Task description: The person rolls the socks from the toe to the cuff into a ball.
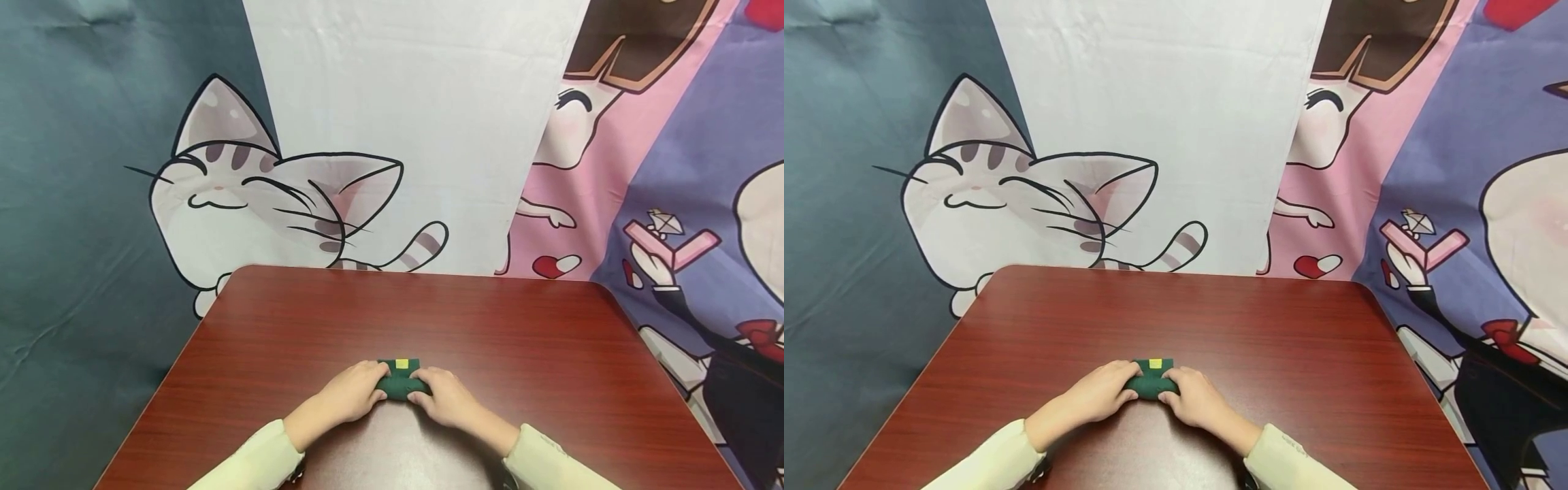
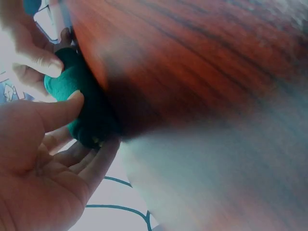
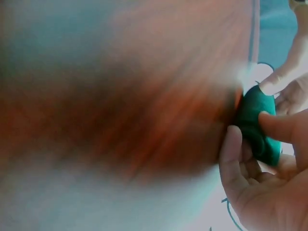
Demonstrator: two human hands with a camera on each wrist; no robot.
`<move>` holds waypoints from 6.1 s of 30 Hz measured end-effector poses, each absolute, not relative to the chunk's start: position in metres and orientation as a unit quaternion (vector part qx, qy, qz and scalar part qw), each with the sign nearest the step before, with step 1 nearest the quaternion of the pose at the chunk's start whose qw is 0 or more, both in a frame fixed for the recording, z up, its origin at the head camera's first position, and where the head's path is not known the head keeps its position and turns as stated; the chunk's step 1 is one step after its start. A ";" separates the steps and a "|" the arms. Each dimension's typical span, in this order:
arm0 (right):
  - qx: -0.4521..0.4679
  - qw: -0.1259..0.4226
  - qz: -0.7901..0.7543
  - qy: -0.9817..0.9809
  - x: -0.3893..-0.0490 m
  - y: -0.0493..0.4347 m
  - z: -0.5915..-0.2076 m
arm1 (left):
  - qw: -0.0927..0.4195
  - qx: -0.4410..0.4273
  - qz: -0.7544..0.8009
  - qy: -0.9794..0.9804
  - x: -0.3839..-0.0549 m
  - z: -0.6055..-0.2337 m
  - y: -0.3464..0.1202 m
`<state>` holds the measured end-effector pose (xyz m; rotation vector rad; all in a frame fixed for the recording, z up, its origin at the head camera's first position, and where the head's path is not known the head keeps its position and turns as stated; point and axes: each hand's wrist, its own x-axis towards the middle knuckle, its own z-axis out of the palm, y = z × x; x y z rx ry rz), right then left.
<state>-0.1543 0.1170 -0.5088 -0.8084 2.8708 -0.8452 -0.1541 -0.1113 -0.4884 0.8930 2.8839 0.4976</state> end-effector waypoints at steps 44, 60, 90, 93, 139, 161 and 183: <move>-0.267 0.029 -0.292 0.918 -0.161 0.122 -0.506 | -0.015 0.291 0.153 0.944 -0.153 -0.494 -0.109; -0.224 0.049 -0.325 0.917 -0.167 0.123 -0.506 | -0.023 0.307 0.108 0.945 -0.161 -0.498 -0.107; -0.246 -0.019 -0.293 0.924 -0.177 0.121 -0.509 | -0.048 0.330 0.092 0.938 -0.174 -0.494 -0.113; -0.248 -0.018 -0.295 0.922 -0.178 0.121 -0.510 | -0.055 0.337 0.084 0.936 -0.174 -0.496 -0.113; -0.176 0.235 -0.436 0.850 -0.213 0.122 -0.506 | -0.171 0.365 -0.108 0.909 -0.182 -0.505 -0.093; -0.286 -0.002 -0.300 0.910 -0.196 0.132 -0.485 | 0.086 0.322 0.267 0.904 -0.209 -0.466 -0.097; -0.171 0.191 -0.609 0.750 -0.143 0.124 -0.455 | 0.127 0.274 0.514 0.803 -0.203 -0.441 -0.087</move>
